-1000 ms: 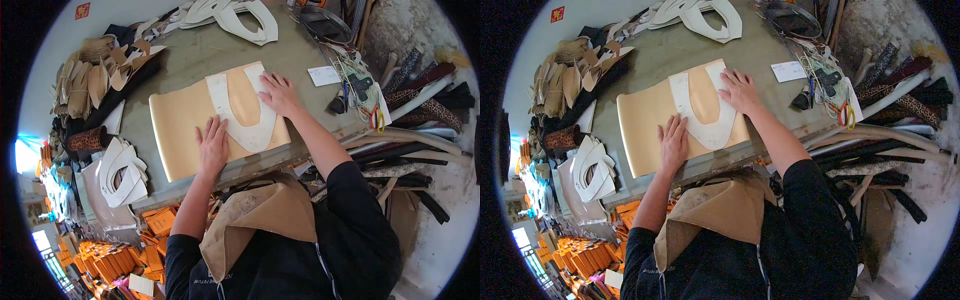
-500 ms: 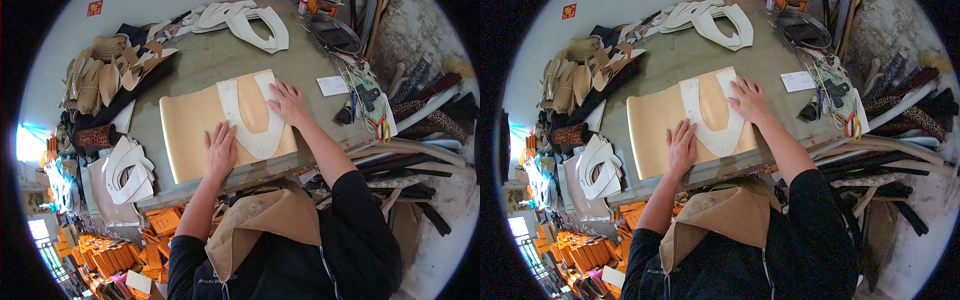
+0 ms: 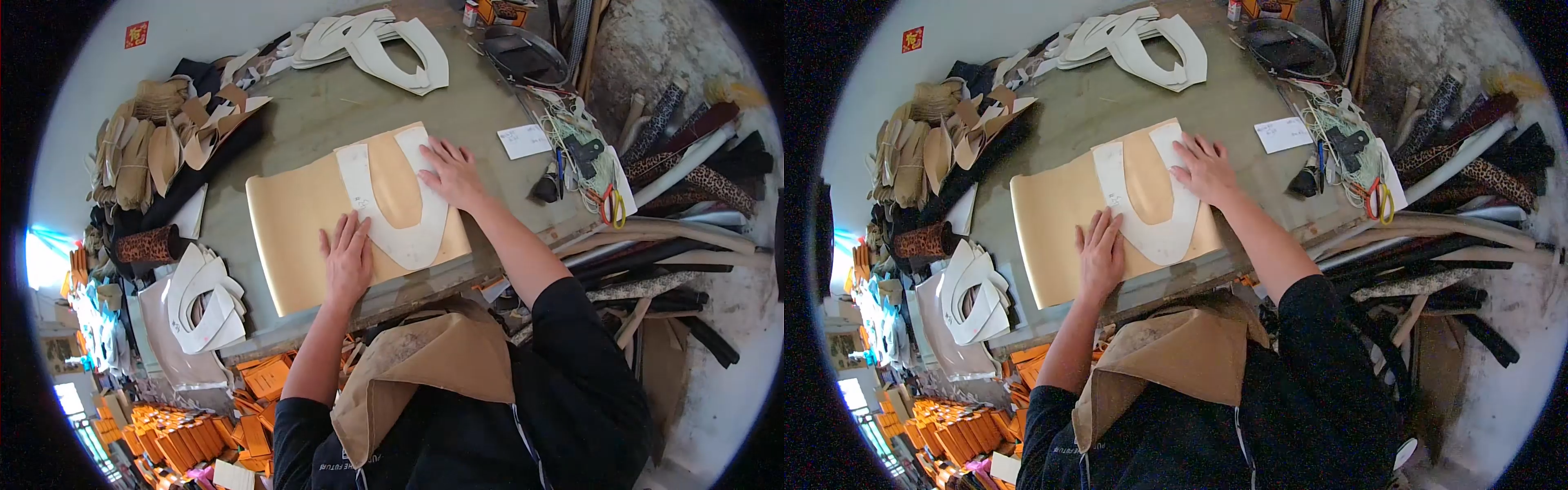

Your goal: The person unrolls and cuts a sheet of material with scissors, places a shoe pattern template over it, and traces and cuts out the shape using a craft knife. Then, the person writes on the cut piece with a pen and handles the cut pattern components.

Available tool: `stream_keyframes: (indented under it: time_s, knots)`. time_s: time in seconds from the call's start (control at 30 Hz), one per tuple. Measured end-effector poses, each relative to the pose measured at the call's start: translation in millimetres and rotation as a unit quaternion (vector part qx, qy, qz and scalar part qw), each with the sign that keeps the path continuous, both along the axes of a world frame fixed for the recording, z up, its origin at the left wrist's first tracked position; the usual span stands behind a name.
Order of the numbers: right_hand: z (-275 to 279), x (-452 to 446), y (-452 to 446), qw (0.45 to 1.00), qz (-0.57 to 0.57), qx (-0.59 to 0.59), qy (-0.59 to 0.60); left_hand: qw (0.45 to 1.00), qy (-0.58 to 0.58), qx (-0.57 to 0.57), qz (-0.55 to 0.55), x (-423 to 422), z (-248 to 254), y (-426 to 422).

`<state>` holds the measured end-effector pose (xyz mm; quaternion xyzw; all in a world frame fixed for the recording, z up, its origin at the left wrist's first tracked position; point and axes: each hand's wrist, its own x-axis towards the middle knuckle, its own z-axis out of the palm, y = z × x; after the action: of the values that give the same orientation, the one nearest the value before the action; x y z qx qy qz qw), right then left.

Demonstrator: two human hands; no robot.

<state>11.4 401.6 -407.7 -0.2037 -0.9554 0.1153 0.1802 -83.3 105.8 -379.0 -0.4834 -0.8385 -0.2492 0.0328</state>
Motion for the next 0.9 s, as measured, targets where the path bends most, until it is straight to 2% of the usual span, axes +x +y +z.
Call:
stream_keyframes:
  time_s: [0.13,0.2,0.3,0.5,0.9]
  knots:
    - [8.6,-9.1,-4.8,1.0,-0.014,-0.016,0.011,1.0,0.004,-0.006,0.0,-0.4,0.5,0.0]
    - [12.5,-16.3,-11.5,0.997,-0.026,-0.061,0.044,1.0,0.007,-0.006,-0.003,-0.9,0.2,-0.1]
    - [8.9,-28.5,-18.7,0.993,-0.059,-0.061,0.086,1.0,0.009,-0.005,-0.006,-1.0,-0.5,-0.3]
    - [6.8,-40.1,-20.5,0.992,-0.083,-0.039,0.083,1.0,0.011,-0.01,-0.003,-1.9,-1.9,-0.7]
    - [2.5,-45.4,-19.3,0.99,-0.077,-0.042,0.107,1.0,0.02,-0.014,-0.002,-1.3,-1.8,-1.2]
